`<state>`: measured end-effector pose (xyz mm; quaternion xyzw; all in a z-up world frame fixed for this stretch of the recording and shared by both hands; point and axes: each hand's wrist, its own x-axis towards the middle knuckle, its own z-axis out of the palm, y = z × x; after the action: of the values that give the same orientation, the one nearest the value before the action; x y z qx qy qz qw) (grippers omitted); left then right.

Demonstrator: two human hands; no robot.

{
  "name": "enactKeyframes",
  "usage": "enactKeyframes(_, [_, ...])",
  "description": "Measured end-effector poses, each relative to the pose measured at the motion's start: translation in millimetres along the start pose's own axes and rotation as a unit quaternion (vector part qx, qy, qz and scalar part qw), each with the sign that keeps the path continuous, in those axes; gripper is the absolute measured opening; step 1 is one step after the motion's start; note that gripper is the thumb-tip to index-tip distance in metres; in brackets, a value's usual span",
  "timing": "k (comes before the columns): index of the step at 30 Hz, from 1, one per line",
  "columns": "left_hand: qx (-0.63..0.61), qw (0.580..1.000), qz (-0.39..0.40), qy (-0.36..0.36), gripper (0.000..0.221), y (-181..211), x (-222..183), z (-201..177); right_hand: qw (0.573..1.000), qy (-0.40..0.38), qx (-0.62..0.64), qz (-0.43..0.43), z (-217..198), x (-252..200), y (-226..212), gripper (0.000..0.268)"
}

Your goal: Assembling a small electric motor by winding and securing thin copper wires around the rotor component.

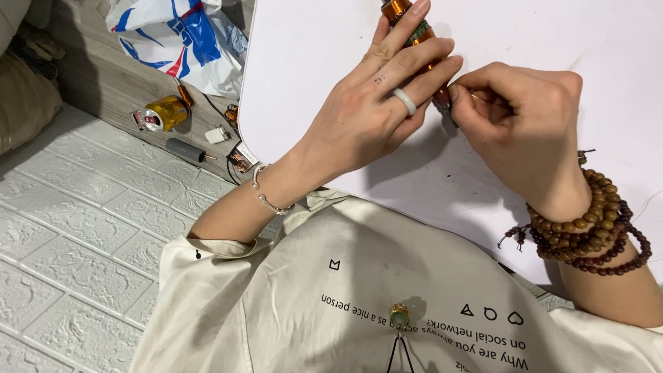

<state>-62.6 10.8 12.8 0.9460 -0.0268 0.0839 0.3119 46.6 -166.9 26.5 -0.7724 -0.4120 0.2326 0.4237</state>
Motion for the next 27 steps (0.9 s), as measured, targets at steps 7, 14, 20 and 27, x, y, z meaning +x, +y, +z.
enactKeyframes(7, [-0.04,0.999,-0.008,0.017,0.04,-1.0,-1.7,3.9,1.0,-0.005,0.008,0.012,0.4,0.3,-0.9,0.007])
enactKeyframes(14, [-0.053,0.998,-0.006,0.019,0.038,-0.3,-1.9,2.1,1.0,-0.007,0.006,0.003,0.7,1.0,-2.1,0.007])
enactKeyframes(20, [-0.06,0.998,-0.006,0.027,0.032,0.3,-1.8,2.4,1.0,-0.011,0.001,-0.003,1.4,1.0,-2.3,0.008])
enactKeyframes(27, [-0.053,0.997,0.004,0.049,0.027,-0.4,-1.1,5.6,1.0,-0.009,0.015,-0.009,4.2,0.8,-3.1,0.009])
